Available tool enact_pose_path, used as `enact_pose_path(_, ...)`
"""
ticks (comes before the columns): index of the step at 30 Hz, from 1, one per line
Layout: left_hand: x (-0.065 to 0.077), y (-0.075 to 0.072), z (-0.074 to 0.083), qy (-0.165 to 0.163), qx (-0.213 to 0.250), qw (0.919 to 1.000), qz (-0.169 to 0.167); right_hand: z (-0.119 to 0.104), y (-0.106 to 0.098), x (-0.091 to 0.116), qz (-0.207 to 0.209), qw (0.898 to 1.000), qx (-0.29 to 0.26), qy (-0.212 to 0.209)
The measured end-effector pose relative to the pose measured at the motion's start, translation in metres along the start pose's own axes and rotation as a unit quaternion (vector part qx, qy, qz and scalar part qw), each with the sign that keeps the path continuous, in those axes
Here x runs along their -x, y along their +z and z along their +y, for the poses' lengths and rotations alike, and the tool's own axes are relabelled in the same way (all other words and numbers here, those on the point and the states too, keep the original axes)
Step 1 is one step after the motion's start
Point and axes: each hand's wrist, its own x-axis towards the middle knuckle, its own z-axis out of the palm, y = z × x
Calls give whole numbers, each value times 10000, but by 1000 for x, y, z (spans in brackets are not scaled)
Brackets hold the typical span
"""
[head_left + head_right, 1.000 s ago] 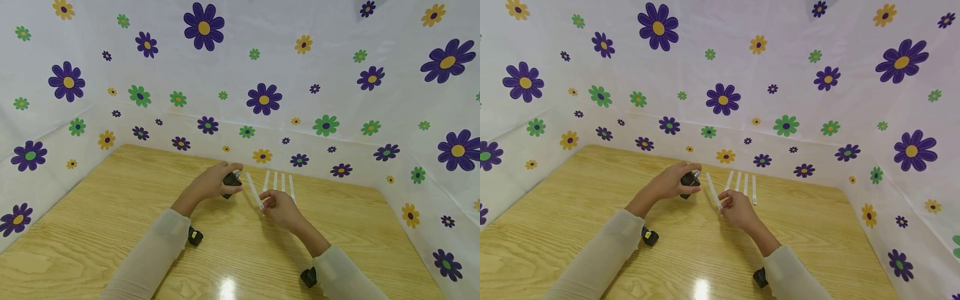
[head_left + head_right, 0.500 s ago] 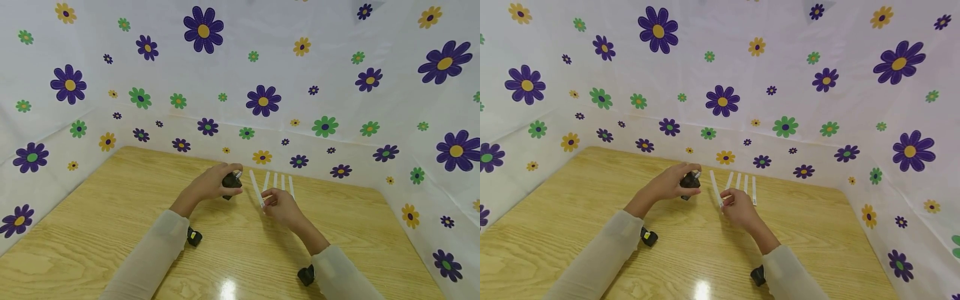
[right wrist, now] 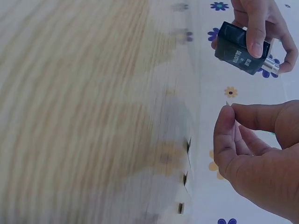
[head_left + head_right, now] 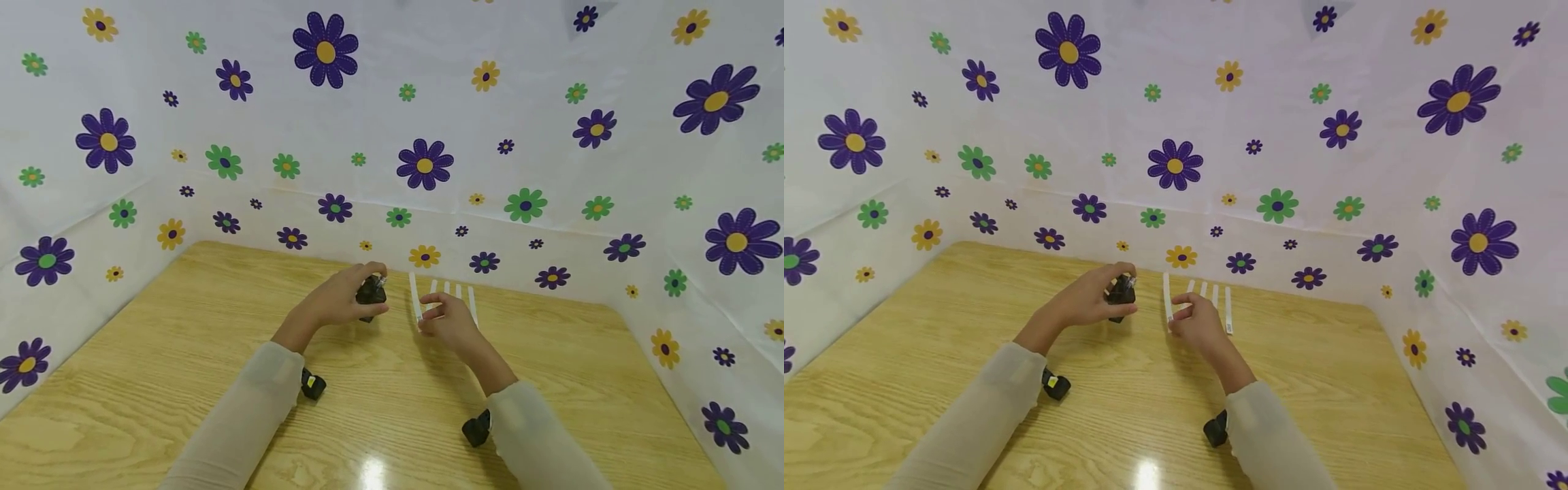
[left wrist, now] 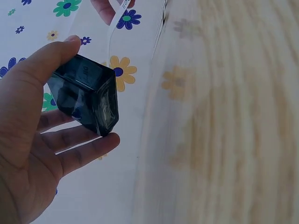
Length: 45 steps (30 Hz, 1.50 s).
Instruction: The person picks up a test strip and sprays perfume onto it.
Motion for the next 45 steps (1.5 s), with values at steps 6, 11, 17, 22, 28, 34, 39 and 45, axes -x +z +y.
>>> enact_pose_path(6,-1,0,-7,-78,7,9999,-72,-2,5,-9,203,9992,-225,253)
enact_pose_path(11,-3,-4,-9,-172,-80,9996,-206,-2,8,-18,408,9979,-273,423)
enact_pose_path(17,-4,-5,-12,-233,-180,9989,-367,-2,8,-26,603,9962,-35,630)
enact_pose_path(22,-6,-6,-13,-356,-99,9984,-421,-1,7,-31,671,9951,-158,702)
enact_pose_path(28,-8,-7,-15,-419,14,9979,-492,1,6,-35,711,9933,-342,839)
enact_pose_path(34,-8,-10,-15,-455,129,9970,-611,1,7,-38,660,9923,-410,968)
enact_pose_path(39,-7,-10,-16,-536,124,9961,-693,-2,8,-38,640,9921,-342,1020)
enact_pose_path(45,-5,-9,-17,-544,21,9956,-767,-4,8,-36,599,9925,-297,1026)
